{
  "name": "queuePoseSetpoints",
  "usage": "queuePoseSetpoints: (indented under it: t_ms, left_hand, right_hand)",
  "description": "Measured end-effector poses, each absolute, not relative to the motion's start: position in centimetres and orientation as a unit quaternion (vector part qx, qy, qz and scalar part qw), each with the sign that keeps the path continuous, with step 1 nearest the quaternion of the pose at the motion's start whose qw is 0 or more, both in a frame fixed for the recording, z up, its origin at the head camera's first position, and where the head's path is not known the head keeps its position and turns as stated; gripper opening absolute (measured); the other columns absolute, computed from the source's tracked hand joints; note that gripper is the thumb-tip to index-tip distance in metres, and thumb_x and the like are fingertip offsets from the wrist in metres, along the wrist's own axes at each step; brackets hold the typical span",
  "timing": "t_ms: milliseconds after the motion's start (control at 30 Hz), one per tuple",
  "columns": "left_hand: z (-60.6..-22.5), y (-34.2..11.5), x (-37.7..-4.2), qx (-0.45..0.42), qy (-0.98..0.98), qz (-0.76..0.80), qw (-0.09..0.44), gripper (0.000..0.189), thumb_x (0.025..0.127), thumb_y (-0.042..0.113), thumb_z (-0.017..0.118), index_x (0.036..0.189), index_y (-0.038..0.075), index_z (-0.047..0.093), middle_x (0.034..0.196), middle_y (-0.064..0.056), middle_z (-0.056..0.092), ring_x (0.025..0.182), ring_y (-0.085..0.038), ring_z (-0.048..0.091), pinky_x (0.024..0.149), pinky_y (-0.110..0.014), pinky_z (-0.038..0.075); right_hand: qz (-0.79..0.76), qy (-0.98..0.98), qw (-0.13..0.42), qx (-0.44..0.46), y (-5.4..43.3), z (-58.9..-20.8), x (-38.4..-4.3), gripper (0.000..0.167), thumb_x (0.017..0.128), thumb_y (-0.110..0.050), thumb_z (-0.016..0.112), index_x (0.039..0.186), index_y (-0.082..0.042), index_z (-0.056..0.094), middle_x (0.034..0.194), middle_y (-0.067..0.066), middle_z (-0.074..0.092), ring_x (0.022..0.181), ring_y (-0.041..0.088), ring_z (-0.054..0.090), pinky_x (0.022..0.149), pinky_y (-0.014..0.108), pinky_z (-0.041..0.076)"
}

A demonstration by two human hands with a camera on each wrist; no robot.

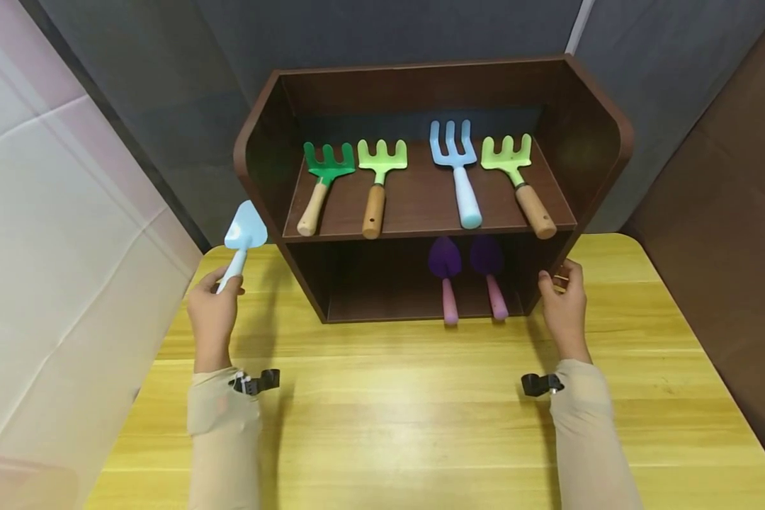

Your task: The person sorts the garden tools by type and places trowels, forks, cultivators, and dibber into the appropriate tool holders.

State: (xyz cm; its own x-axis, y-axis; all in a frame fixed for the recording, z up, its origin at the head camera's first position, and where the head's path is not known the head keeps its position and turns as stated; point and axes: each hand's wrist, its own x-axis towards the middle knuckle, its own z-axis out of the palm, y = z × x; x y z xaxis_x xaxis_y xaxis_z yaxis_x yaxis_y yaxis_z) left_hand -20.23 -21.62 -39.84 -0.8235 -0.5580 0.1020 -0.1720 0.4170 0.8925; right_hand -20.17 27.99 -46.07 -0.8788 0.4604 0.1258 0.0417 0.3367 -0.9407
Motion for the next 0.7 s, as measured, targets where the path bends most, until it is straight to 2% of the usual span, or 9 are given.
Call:
queuePoseSetpoints:
  t_ms: [367, 700]
  left_hand:
    - [-37.3, -21.2, -18.4, 0.185, -0.792, -0.535, 0.23, 0.035, 0.09, 0.021, 0.06, 0.123, 0.01, 0.067, 0.072, 0.019, 0.059, 0.064, 0.004, 0.057, 0.053, -0.016, 0.043]
    - [-34.8, -20.4, -16.7, 0.13, -0.771, -0.564, 0.265, 0.031, 0.089, 0.016, 0.061, 0.118, 0.008, 0.069, 0.065, 0.025, 0.059, 0.061, 0.0, 0.053, 0.052, -0.017, 0.038]
  right_hand:
    - [0.55, -0.798, 0.195, -0.15, 28.1, -46.2, -20.2, 0.031, 0.098, -0.022, 0.049, 0.129, -0.017, 0.046, 0.102, -0.021, 0.043, 0.092, -0.002, 0.046, 0.076, 0.012, 0.039]
    - [0.548, -0.8, 0.191, -0.152, 28.2, -46.2, -20.3, 0.033, 0.098, -0.022, 0.049, 0.13, -0.016, 0.046, 0.101, -0.021, 0.043, 0.092, -0.002, 0.045, 0.076, 0.013, 0.039]
